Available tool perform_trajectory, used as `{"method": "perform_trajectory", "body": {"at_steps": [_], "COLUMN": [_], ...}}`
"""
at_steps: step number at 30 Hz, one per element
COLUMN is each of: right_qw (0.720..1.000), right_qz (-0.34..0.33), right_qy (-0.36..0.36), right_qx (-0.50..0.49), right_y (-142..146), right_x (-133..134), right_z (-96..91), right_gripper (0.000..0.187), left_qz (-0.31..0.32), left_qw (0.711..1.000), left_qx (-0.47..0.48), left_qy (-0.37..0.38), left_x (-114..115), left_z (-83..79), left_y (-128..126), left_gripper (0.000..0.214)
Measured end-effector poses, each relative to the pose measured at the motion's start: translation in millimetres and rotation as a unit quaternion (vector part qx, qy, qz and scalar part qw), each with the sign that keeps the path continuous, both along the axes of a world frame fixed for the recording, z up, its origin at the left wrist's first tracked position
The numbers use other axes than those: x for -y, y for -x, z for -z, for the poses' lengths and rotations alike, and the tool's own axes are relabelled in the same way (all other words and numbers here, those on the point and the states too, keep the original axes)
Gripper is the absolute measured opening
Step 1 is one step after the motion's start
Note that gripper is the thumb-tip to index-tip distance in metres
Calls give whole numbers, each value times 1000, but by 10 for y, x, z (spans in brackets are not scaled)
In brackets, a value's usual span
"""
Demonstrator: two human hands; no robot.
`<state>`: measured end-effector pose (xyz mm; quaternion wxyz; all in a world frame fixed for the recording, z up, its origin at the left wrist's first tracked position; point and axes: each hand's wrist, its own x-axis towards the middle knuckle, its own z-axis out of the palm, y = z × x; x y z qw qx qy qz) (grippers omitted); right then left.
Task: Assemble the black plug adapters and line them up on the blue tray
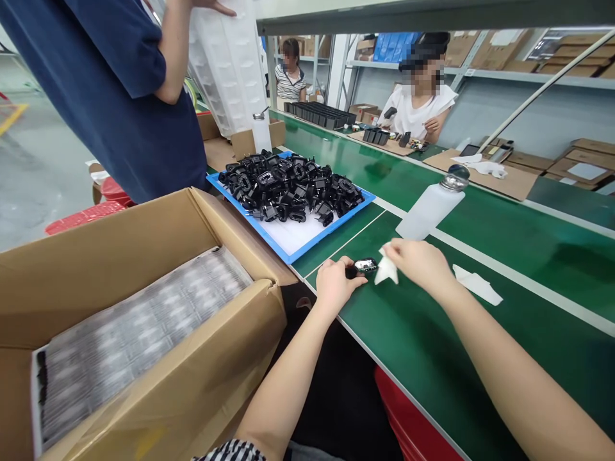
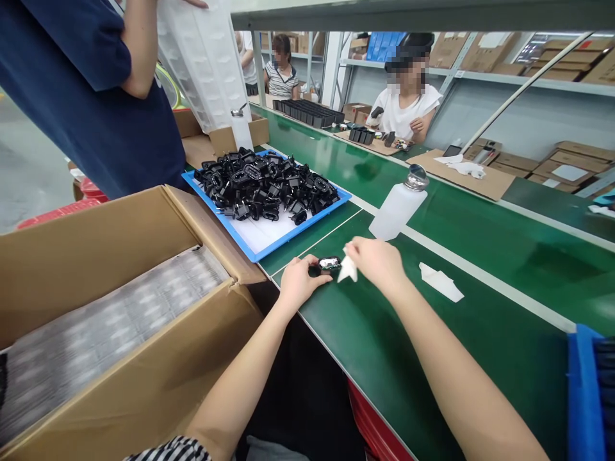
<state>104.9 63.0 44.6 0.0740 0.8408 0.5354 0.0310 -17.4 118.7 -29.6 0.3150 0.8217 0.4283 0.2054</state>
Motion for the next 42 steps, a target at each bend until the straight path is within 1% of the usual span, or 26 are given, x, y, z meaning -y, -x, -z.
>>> {"method": "perform_trajectory", "body": {"at_steps": [2, 4, 6, 7, 9, 12, 15, 17, 18, 20, 21, 23, 24, 25, 26, 28, 30, 32, 33, 35, 38, 40, 42], "right_qw": [999, 994, 989, 989, 990, 995, 999, 999, 996, 984, 975, 958, 950, 941, 934, 918, 911, 909, 909, 909, 903, 894, 875], "right_qz": [-51, -106, -141, -145, -136, -104, -36, 11, 26, 41, 41, 34, 30, 25, 22, 16, 12, 6, 4, 0, -5, -7, -5], "right_qy": [-3, -4, -8, -9, -11, -11, 14, 24, 15, -31, -61, -128, -169, -211, -249, -306, -325, -326, -324, -319, -330, -347, -373], "right_qx": [5, 25, 38, 35, 16, 4, 3, -42, -80, -169, -208, -255, -262, -262, -256, -250, -253, -259, -261, -269, -276, -283, -307], "right_y": [199, 361, 429, 423, 342, 97, -195, -354, -412, -477, -485, -465, -445, -423, -403, -374, -363, -365, -368, -378, -398, -404, -391], "right_x": [-58, -117, -157, -169, -176, -142, -43, 33, 61, 82, 76, 46, 31, 21, 18, 33, 62, 88, 96, 107, 121, 136, 150], "right_z": [39, 118, 193, 216, 229, 214, 241, 277, 290, 300, 301, 312, 330, 356, 390, 465, 521, 542, 542, 533, 518, 504, 473], "right_gripper": [27, 26, 25, 25, 24, 24, 26, 27, 28, 32, 34, 37, 38, 39, 39, 39, 39, 38, 38, 38, 38, 37, 36], "left_qz": [3, 10, 18, 18, 16, 16, 12, 7, 7, 25, 41, 66, 66, 49, 15, -93, -209, -278, -298, -316, -317, -310, -292], "left_qw": [1000, 999, 997, 997, 998, 999, 1000, 1000, 1000, 1000, 999, 998, 998, 999, 1000, 995, 975, 957, 952, 947, 948, 950, 955], "left_qx": [-14, -31, -43, -45, -42, -18, -3, 1, 5, 8, 8, 4, 1, -5, -14, -41, -62, -64, -60, -46, -31, -19, 31], "left_qy": [-19, -44, -59, -61, -52, -24, -3, 4, 7, 13, 17, 23, 24, 20, 13, -13, -40, -42, -37, -25, -27, -34, -51], "left_x": [6, 15, 26, 31, 37, 31, 20, 24, 32, 49, 49, 5, -49, -128, -232, -493, -774, -1005, -1090, -1196, -1241, -1221, -1148], "left_z": [-4, -6, -7, -9, -16, -33, -39, -36, -37, -53, -75, -153, -209, -273, -342, -472, -552, -561, -540, -472, -391, -402, -467], "left_y": [9, 16, 20, 20, 18, 16, 16, 17, 19, 35, 52, 114, 159, 212, 270, 382, 464, 500, 504, 501, 514, 542, 564], "left_gripper": [23, 16, 14, 14, 16, 23, 29, 30, 29, 30, 34, 49, 54, 54, 50, 35, 31, 33, 33, 32, 24, 19, 17]}}
